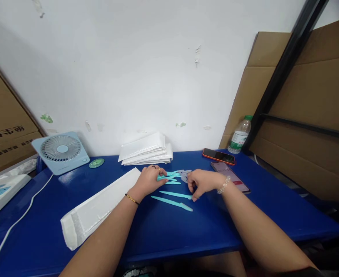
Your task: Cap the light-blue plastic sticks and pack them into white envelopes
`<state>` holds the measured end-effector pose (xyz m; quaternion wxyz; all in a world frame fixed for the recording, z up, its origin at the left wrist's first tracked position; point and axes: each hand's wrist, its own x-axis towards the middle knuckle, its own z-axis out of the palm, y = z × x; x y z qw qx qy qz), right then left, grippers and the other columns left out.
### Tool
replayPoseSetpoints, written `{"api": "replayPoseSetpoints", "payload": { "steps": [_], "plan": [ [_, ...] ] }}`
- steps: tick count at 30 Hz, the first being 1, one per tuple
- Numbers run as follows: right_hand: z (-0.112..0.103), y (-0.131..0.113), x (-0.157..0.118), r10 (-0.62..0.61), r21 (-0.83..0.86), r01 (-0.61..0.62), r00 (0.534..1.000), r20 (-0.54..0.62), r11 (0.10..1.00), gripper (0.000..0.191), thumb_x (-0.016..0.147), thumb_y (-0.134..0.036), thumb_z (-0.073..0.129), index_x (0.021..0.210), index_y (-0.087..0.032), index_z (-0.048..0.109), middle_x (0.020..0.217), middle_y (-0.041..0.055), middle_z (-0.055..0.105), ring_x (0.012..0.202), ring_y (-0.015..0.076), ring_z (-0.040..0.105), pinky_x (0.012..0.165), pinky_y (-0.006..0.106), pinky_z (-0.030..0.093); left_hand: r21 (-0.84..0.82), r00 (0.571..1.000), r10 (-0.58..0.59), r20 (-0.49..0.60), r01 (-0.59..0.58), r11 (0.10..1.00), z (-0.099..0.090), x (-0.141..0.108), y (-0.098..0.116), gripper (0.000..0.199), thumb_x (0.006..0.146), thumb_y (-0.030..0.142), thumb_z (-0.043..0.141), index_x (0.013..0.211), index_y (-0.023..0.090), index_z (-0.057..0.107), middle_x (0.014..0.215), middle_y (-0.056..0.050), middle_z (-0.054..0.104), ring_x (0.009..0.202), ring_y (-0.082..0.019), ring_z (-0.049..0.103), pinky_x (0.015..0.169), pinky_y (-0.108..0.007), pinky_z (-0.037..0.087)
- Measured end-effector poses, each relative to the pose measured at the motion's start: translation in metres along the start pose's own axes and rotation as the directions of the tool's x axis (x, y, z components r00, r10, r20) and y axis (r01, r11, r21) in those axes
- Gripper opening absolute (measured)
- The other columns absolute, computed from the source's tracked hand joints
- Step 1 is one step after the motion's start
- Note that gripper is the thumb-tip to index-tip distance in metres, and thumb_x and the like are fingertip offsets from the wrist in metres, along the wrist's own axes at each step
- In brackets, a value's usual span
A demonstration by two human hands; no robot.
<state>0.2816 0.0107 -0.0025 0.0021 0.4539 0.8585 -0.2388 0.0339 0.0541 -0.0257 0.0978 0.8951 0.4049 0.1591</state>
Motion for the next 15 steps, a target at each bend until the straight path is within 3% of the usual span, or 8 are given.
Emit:
{"api": "replayPoseSetpoints", "payload": {
  "steps": [2, 6, 9, 15],
  "plan": [
    [0.003, -0.005, 0.002, 0.019, -0.023, -0.018, 0.999, 0.038, 1.000, 0.015, 0.059, -0.027, 0.075, 0.065, -0.016, 0.067, 0.068, -0.0009, 0.059, 0.058, 0.0109, 0.050, 0.051, 0.021, 0.035, -0.065, 0.993, 0.093, 0.077, -0.088, 0.994, 0.000, -0.001, 0.009, 0.031, 0.079, 0.049, 0.055, 0.095, 0.025, 0.067, 0.092, -0.001, 0.067, 0.090, -0.020, 0.058, 0.079, -0.029, 0.038],
    [0.006, -0.004, 0.006, -0.035, -0.034, 0.032, 0.996, -0.082, 0.999, 0.007, 0.066, -0.021, 0.069, 0.069, -0.016, 0.066, 0.076, 0.0005, 0.059, 0.060, 0.0100, 0.049, 0.053, 0.021, 0.035, -0.080, 0.965, 0.185, 0.187, -0.173, 0.982, 0.004, -0.002, 0.021, 0.027, 0.081, 0.046, 0.054, 0.088, 0.025, 0.069, 0.083, -0.001, 0.069, 0.083, -0.019, 0.059, 0.076, -0.027, 0.037],
    [0.004, 0.004, 0.006, -0.078, -0.082, 0.063, 0.976, -0.205, 0.995, 0.007, 0.070, -0.022, 0.068, 0.072, -0.016, 0.065, 0.081, 0.0018, 0.057, 0.066, 0.0114, 0.051, 0.058, 0.022, 0.036, -0.025, 0.978, 0.149, 0.146, -0.147, 0.989, 0.005, 0.000, 0.018, 0.022, 0.084, 0.038, 0.053, 0.081, 0.023, 0.069, 0.084, -0.002, 0.069, 0.079, -0.018, 0.060, 0.072, -0.027, 0.037],
    [-0.001, 0.019, 0.007, 0.060, -0.090, -0.105, 0.910, -0.411, 0.990, 0.008, 0.072, -0.023, 0.068, 0.075, -0.015, 0.065, 0.083, 0.0034, 0.056, 0.070, 0.0132, 0.052, 0.062, 0.023, 0.037, 0.105, 1.000, 0.015, 0.024, -0.017, 0.994, 0.002, 0.004, -0.005, 0.021, 0.083, 0.035, 0.054, 0.082, 0.022, 0.070, 0.086, -0.004, 0.068, 0.083, -0.021, 0.058, 0.072, -0.030, 0.036]
  ]
}}
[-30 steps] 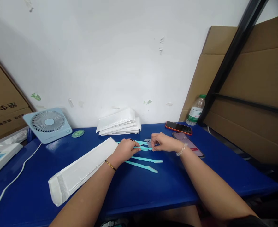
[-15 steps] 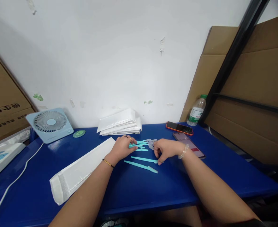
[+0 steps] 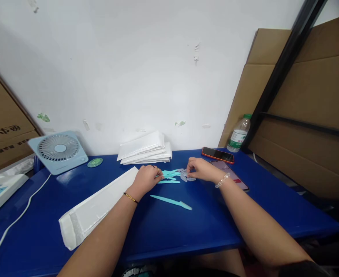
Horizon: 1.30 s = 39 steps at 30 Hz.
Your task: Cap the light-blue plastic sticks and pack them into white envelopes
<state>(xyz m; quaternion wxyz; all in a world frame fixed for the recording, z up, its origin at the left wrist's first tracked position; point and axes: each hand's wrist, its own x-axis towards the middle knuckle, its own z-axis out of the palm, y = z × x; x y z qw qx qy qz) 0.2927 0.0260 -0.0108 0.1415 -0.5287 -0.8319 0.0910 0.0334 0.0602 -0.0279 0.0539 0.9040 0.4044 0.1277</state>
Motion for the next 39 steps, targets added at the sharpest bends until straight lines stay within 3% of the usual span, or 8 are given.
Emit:
{"api": "replayPoseSetpoints", "payload": {
  "steps": [3, 6, 10, 15, 21, 28, 34, 39],
  "plan": [
    [-0.001, -0.013, -0.003, -0.039, 0.073, 0.036, 0.999, 0.035, 0.997, 0.020, 0.070, -0.034, 0.070, 0.078, -0.016, 0.066, 0.085, 0.0034, 0.056, 0.070, 0.0131, 0.052, 0.061, 0.023, 0.037, -0.012, 1.000, -0.025, -0.019, 0.025, 1.000, 0.002, 0.000, -0.003, 0.020, 0.079, 0.036, 0.058, 0.091, 0.024, 0.069, 0.088, -0.003, 0.067, 0.087, -0.021, 0.057, 0.074, -0.030, 0.036],
    [0.002, -0.036, -0.009, -0.164, 0.143, 0.133, 0.959, 0.231, 0.981, 0.028, 0.066, -0.044, 0.072, 0.074, -0.017, 0.067, 0.080, 0.0021, 0.057, 0.066, 0.0125, 0.051, 0.055, 0.022, 0.036, -0.073, 0.999, -0.031, -0.018, 0.030, 0.997, -0.001, -0.002, 0.002, 0.021, 0.077, 0.038, 0.059, 0.090, 0.023, 0.068, 0.088, -0.003, 0.066, 0.086, -0.020, 0.057, 0.075, -0.029, 0.038],
    [0.012, -0.057, -0.013, -0.200, 0.063, 0.190, 0.904, 0.379, 0.980, 0.018, 0.064, -0.033, 0.073, 0.070, -0.017, 0.066, 0.078, 0.0013, 0.058, 0.060, 0.0113, 0.047, 0.050, 0.023, 0.030, -0.248, 0.996, 0.061, 0.065, -0.043, 0.968, -0.010, -0.010, 0.015, 0.026, 0.081, 0.044, 0.053, 0.085, 0.022, 0.067, 0.088, -0.002, 0.066, 0.082, -0.017, 0.057, 0.071, -0.025, 0.040],
    [0.014, -0.053, -0.009, -0.147, 0.033, 0.143, 0.954, 0.263, 0.989, 0.005, 0.076, -0.022, 0.062, 0.076, -0.017, 0.063, 0.076, 0.0028, 0.061, 0.063, 0.0125, 0.050, 0.054, 0.023, 0.032, -0.345, 0.953, 0.191, 0.236, -0.101, 0.933, -0.012, -0.018, 0.027, 0.033, 0.084, 0.049, 0.048, 0.087, 0.022, 0.065, 0.074, 0.000, 0.063, 0.064, -0.013, 0.054, 0.057, -0.023, 0.037],
    [0.000, -0.031, -0.010, -0.073, 0.269, 0.048, 0.994, 0.083, 0.962, 0.012, 0.083, -0.026, 0.055, 0.080, -0.017, 0.062, 0.069, 0.0007, 0.063, 0.061, 0.0119, 0.055, 0.057, 0.022, 0.038, -0.241, 0.984, 0.061, 0.169, -0.019, 0.970, -0.011, -0.014, 0.020, 0.038, 0.089, 0.046, 0.037, 0.074, 0.020, 0.061, 0.066, -0.001, 0.060, 0.059, -0.014, 0.052, 0.055, -0.024, 0.033],
    [-0.004, -0.007, -0.014, 0.122, 0.526, -0.016, 0.978, -0.168, 0.850, 0.031, 0.085, -0.040, 0.052, 0.107, -0.020, 0.062, 0.084, 0.0046, 0.064, 0.071, 0.0147, 0.058, 0.061, 0.027, 0.048, -0.438, 0.995, -0.041, 0.092, 0.077, 0.896, -0.007, -0.011, 0.005, 0.047, 0.090, 0.050, 0.028, 0.089, 0.020, 0.065, 0.083, 0.000, 0.064, 0.071, -0.014, 0.054, 0.064, -0.023, 0.039],
    [0.005, -0.017, -0.006, 0.295, 0.804, -0.050, 0.942, -0.159, 0.592, 0.036, 0.073, -0.051, 0.064, 0.071, -0.015, 0.060, 0.057, 0.0004, 0.059, 0.044, 0.0103, 0.054, 0.042, 0.023, 0.045, -0.486, 0.993, -0.043, 0.108, 0.091, 0.869, -0.005, -0.010, 0.006, 0.048, 0.089, 0.051, 0.030, 0.087, 0.019, 0.066, 0.084, -0.001, 0.065, 0.070, -0.014, 0.054, 0.064, -0.024, 0.040],
    [0.012, -0.024, -0.003, 0.261, 0.822, -0.028, 0.954, -0.149, 0.569, 0.038, 0.074, -0.052, 0.063, 0.066, -0.016, 0.056, 0.051, -0.0012, 0.059, 0.040, 0.0092, 0.053, 0.040, 0.021, 0.044, -0.506, 0.994, -0.016, 0.104, 0.067, 0.860, -0.008, -0.011, 0.009, 0.045, 0.089, 0.048, 0.032, 0.086, 0.019, 0.066, 0.086, 0.000, 0.065, 0.072, -0.014, 0.054, 0.064, -0.023, 0.040]
  ]
}}
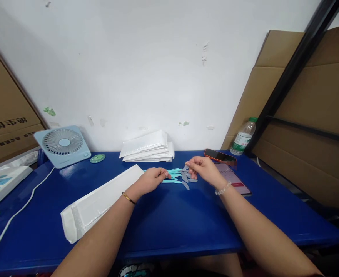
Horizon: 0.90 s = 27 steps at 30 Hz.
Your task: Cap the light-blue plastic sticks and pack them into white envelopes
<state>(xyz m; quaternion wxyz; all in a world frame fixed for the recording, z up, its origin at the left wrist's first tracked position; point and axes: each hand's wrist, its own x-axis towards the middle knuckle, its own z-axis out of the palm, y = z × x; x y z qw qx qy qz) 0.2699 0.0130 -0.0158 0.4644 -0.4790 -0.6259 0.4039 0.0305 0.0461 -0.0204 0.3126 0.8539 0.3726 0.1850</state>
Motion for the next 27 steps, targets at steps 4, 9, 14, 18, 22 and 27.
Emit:
{"api": "replayPoseSetpoints", "payload": {
  "steps": [4, 9, 14, 18, 22, 27],
  "plan": [
    [0.003, 0.000, -0.001, -0.013, -0.021, 0.014, 0.999, 0.043, 1.000, 0.036, 0.077, -0.051, 0.061, 0.070, -0.015, 0.057, 0.056, -0.0005, 0.061, 0.042, 0.0085, 0.054, 0.042, 0.020, 0.043, 0.015, 1.000, -0.007, 0.005, 0.007, 1.000, 0.000, 0.000, 0.000, 0.046, 0.089, 0.050, 0.031, 0.089, 0.020, 0.067, 0.078, 0.000, 0.061, 0.066, -0.013, 0.050, 0.059, -0.023, 0.037],
    [-0.001, -0.002, -0.001, -0.060, -0.018, 0.060, 0.998, 0.021, 0.998, 0.033, 0.075, -0.046, 0.065, 0.088, -0.015, 0.062, 0.067, 0.0023, 0.066, 0.059, 0.0130, 0.063, 0.057, 0.025, 0.051, 0.014, 0.999, -0.035, -0.009, 0.035, 0.999, 0.000, 0.002, -0.005, 0.051, 0.088, 0.054, 0.030, 0.090, 0.020, 0.067, 0.071, -0.001, 0.057, 0.062, -0.013, 0.047, 0.058, -0.024, 0.037],
    [0.000, -0.003, -0.002, -0.084, -0.018, 0.085, 0.995, 0.057, 0.996, 0.032, 0.075, -0.043, 0.066, 0.091, -0.015, 0.061, 0.075, 0.0057, 0.069, 0.074, 0.0181, 0.068, 0.066, 0.029, 0.053, -0.039, 0.998, -0.055, 0.018, 0.055, 0.998, -0.001, 0.001, -0.003, 0.050, 0.087, 0.055, 0.032, 0.090, 0.019, 0.067, 0.070, -0.001, 0.054, 0.059, -0.012, 0.044, 0.055, -0.023, 0.035],
    [0.009, 0.000, -0.004, -0.085, -0.004, 0.087, 0.988, 0.132, 0.996, 0.030, 0.074, -0.041, 0.068, 0.088, -0.015, 0.062, 0.076, 0.0057, 0.070, 0.074, 0.0179, 0.068, 0.068, 0.029, 0.053, -0.088, 0.998, -0.039, 0.055, 0.044, 0.995, -0.002, 0.000, 0.002, 0.050, 0.087, 0.054, 0.033, 0.091, 0.018, 0.067, 0.065, 0.001, 0.049, 0.056, -0.011, 0.041, 0.052, -0.022, 0.032],
    [0.011, -0.001, -0.006, -0.053, -0.024, 0.060, 0.976, 0.212, 0.998, 0.030, 0.075, -0.041, 0.066, 0.088, -0.014, 0.063, 0.075, 0.0063, 0.070, 0.073, 0.0174, 0.067, 0.067, 0.029, 0.052, -0.141, 0.990, -0.050, 0.133, 0.069, 0.988, 0.002, -0.002, 0.006, 0.047, 0.087, 0.053, 0.034, 0.092, 0.018, 0.066, 0.066, 0.001, 0.052, 0.055, -0.011, 0.045, 0.052, -0.021, 0.034],
    [-0.002, -0.005, -0.009, -0.010, -0.327, 0.109, 0.957, 0.291, 0.939, 0.027, 0.075, -0.041, 0.064, 0.083, -0.015, 0.064, 0.070, 0.0034, 0.066, 0.063, 0.0140, 0.061, 0.058, 0.024, 0.047, 0.045, 0.991, -0.004, 0.136, -0.002, 0.999, 0.009, -0.007, 0.013, 0.036, 0.085, 0.045, 0.044, 0.079, 0.018, 0.067, 0.074, -0.001, 0.063, 0.066, -0.014, 0.053, 0.060, -0.023, 0.037]
  ]
}}
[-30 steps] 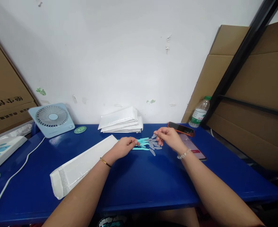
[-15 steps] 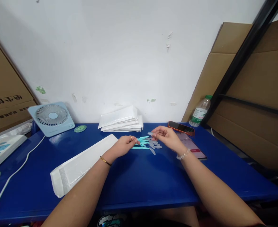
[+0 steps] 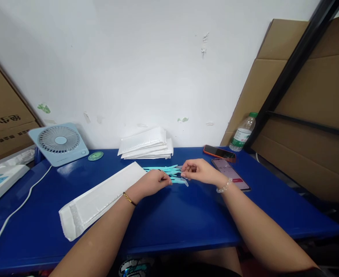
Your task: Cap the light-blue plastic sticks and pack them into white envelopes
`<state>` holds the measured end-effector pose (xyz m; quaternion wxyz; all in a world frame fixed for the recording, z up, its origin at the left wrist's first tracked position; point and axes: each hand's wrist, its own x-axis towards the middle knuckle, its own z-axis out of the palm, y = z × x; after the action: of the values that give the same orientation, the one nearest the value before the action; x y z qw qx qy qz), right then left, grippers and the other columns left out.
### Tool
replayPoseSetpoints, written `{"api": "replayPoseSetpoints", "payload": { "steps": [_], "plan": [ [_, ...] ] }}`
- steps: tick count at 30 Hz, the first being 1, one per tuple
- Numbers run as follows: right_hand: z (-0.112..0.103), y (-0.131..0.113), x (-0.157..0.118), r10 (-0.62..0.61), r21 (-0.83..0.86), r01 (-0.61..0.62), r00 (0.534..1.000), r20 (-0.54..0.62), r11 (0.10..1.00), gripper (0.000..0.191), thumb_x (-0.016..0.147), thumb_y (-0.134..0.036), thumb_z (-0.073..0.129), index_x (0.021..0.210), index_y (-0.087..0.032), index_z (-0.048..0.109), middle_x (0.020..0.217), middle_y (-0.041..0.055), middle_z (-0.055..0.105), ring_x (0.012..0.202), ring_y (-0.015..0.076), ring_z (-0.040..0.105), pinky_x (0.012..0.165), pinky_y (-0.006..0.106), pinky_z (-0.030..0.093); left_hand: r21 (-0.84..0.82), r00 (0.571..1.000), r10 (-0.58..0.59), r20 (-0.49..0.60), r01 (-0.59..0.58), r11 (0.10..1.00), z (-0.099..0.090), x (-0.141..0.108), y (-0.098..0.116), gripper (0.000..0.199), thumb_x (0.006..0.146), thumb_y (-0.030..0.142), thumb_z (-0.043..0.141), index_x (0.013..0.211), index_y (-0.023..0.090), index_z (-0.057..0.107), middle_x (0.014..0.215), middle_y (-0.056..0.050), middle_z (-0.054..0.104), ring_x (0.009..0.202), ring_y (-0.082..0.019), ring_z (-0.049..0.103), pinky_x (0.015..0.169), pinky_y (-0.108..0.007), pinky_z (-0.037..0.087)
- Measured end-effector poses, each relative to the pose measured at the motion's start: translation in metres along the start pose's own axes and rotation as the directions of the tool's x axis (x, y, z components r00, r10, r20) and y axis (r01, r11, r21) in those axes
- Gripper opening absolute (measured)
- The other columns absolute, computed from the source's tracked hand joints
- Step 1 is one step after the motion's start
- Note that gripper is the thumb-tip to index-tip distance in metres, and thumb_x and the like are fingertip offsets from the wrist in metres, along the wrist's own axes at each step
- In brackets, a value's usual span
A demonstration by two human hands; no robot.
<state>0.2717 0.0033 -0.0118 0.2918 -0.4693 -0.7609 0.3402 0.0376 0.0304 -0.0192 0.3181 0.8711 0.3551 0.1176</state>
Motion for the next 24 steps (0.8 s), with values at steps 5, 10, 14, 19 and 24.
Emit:
{"api": "replayPoseSetpoints", "payload": {
  "steps": [5, 10, 14, 19, 24],
  "plan": [
    [0.002, 0.001, -0.002, 0.047, -0.433, -0.010, 0.996, 0.074, 0.901, 0.017, 0.067, -0.032, 0.069, 0.072, -0.017, 0.062, 0.064, 0.0012, 0.063, 0.056, 0.0123, 0.055, 0.049, 0.021, 0.037, 0.250, 0.999, 0.018, -0.036, -0.008, 0.968, 0.004, 0.001, -0.002, 0.024, 0.082, 0.040, 0.051, 0.083, 0.021, 0.067, 0.081, -0.002, 0.065, 0.073, -0.016, 0.056, 0.062, -0.024, 0.037],
    [0.016, 0.003, 0.003, 0.054, -0.592, 0.000, 0.996, 0.073, 0.806, 0.005, 0.065, -0.012, 0.059, 0.067, -0.017, 0.060, 0.067, 0.0028, 0.063, 0.057, 0.0120, 0.054, 0.049, 0.021, 0.033, 0.463, 0.981, -0.026, -0.194, 0.115, 0.879, 0.003, 0.008, -0.016, 0.016, 0.079, 0.030, 0.055, 0.087, 0.022, 0.065, 0.089, -0.004, 0.064, 0.077, -0.018, 0.057, 0.061, -0.025, 0.037],
    [0.015, 0.003, 0.004, 0.082, -0.610, -0.032, 0.995, 0.054, 0.792, 0.009, 0.064, -0.009, 0.054, 0.064, -0.017, 0.059, 0.066, 0.0031, 0.063, 0.057, 0.0124, 0.052, 0.050, 0.021, 0.032, 0.497, 0.983, -0.041, -0.181, 0.128, 0.858, 0.003, 0.011, -0.021, 0.012, 0.079, 0.028, 0.054, 0.080, 0.021, 0.063, 0.083, -0.004, 0.064, 0.071, -0.017, 0.057, 0.057, -0.025, 0.035],
    [0.003, 0.005, 0.002, 0.103, -0.450, -0.067, 0.993, 0.057, 0.890, 0.010, 0.069, -0.013, 0.052, 0.072, -0.017, 0.060, 0.071, 0.0023, 0.063, 0.060, 0.0123, 0.054, 0.053, 0.020, 0.036, 0.444, 0.982, -0.058, -0.179, 0.133, 0.886, 0.003, 0.012, -0.022, 0.011, 0.079, 0.026, 0.053, 0.077, 0.019, 0.062, 0.084, -0.004, 0.064, 0.071, -0.016, 0.057, 0.058, -0.025, 0.036],
    [-0.006, 0.013, 0.001, 0.087, -0.337, -0.070, 0.996, 0.035, 0.939, 0.012, 0.071, -0.016, 0.051, 0.077, -0.016, 0.061, 0.072, 0.0019, 0.063, 0.062, 0.0125, 0.054, 0.056, 0.021, 0.039, 0.373, 0.984, -0.070, -0.164, 0.128, 0.919, 0.002, 0.011, -0.022, 0.012, 0.079, 0.025, 0.051, 0.074, 0.019, 0.060, 0.081, -0.003, 0.064, 0.068, -0.015, 0.056, 0.055, -0.024, 0.035]
  ]
}}
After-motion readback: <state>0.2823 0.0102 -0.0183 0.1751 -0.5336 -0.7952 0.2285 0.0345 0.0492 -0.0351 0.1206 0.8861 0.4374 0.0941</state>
